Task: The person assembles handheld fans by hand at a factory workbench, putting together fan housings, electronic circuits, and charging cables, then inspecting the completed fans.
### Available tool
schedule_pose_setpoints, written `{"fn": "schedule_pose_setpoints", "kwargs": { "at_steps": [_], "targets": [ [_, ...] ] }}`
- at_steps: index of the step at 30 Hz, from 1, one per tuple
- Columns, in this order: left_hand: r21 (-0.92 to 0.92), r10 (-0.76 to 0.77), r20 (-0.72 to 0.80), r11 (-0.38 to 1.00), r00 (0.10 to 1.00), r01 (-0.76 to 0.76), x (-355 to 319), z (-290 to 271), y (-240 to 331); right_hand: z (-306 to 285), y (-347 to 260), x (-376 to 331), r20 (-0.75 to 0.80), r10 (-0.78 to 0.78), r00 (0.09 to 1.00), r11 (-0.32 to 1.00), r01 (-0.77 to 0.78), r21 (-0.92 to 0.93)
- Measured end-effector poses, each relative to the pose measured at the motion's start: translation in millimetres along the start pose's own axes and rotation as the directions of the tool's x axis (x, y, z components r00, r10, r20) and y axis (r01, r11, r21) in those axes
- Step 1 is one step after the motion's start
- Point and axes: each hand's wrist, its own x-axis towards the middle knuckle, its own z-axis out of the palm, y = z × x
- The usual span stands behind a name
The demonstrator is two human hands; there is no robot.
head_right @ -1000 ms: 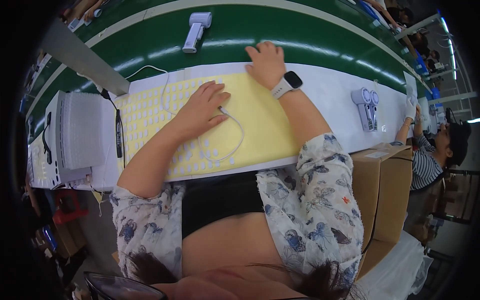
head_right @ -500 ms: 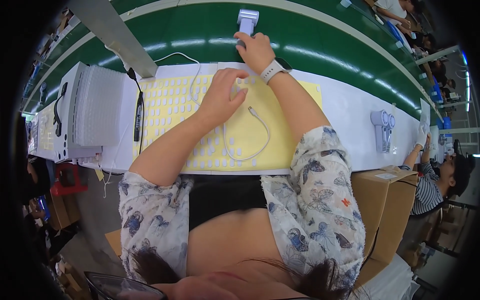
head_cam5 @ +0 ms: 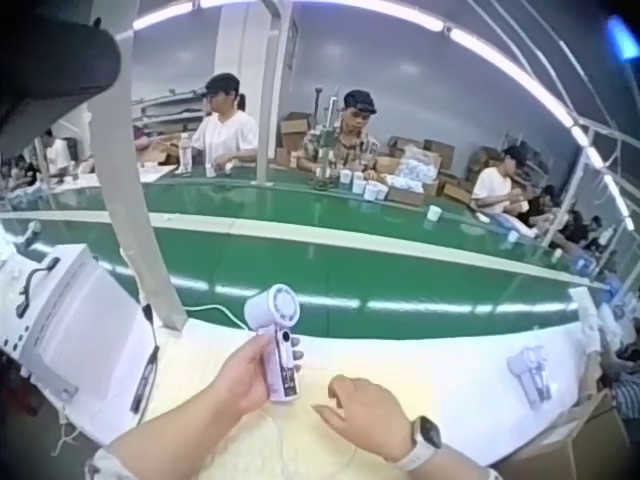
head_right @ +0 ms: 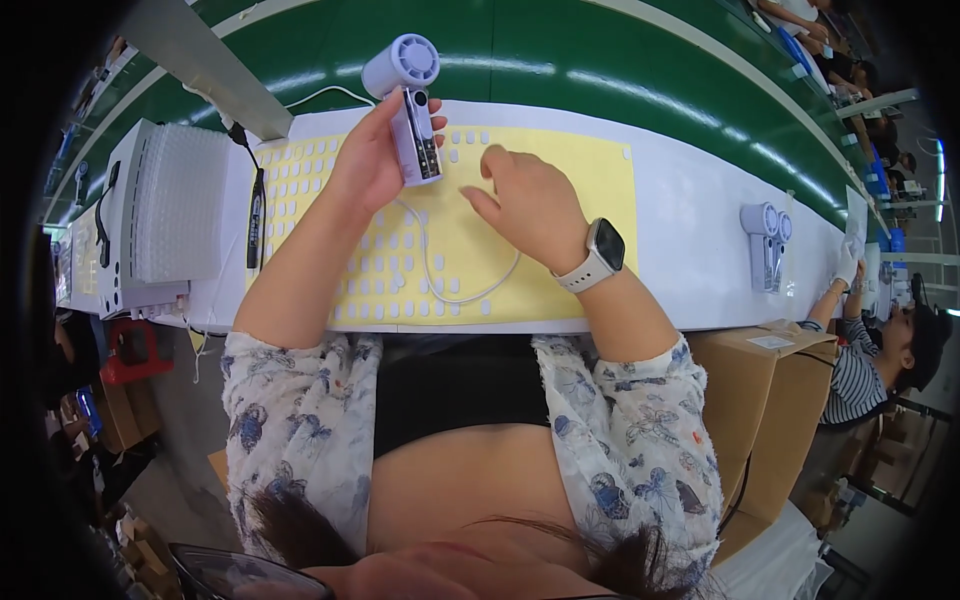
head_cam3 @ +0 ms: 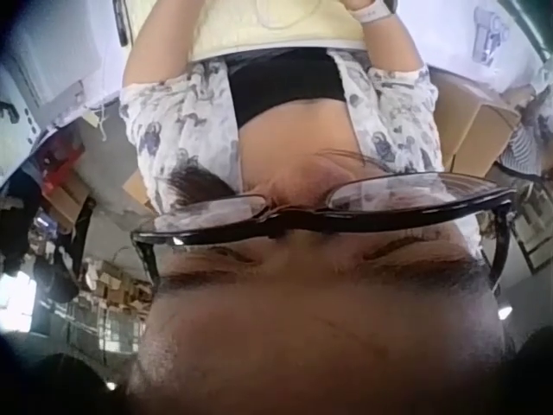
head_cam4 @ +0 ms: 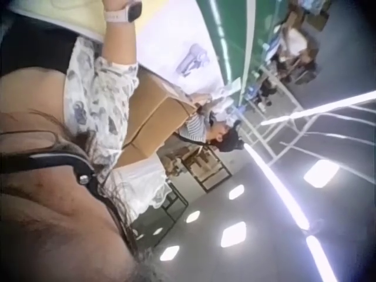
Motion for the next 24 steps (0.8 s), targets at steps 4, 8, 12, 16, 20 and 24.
{"fn": "schedule_pose_setpoints", "kwargs": {
  "at_steps": [4,8,12,16,20,24],
  "targets": [
    [-0.106,0.049,0.084,0.994,0.995,-0.04,-5,1,1,13,15,-8,0.103,0.052,0.993,0.993,-0.04,-0.111],
    [-0.24,0.029,0.21,0.971,0.977,0.023,-8,-2,-3,17,23,-9,0.13,0.127,0.983,0.978,-0.146,0.148],
    [-0.292,0.03,0.219,0.956,0.975,0.036,-13,2,-11,13,14,-12,0.294,0.139,0.946,0.645,-0.312,0.698],
    [-0.28,0.057,0.207,0.96,0.977,0.003,-15,8,-15,18,4,-15,0.374,0.092,0.923,0.389,-0.379,0.84],
    [-0.237,0.057,0.194,0.971,0.979,-0.009,-16,9,-15,21,4,-18,0.366,0.053,0.929,0.364,-0.359,0.859],
    [-0.189,0.1,0.152,0.979,0.983,-0.071,-17,11,-16,21,1,-20,0.347,0.049,0.937,0.364,-0.34,0.867]
  ]
}}
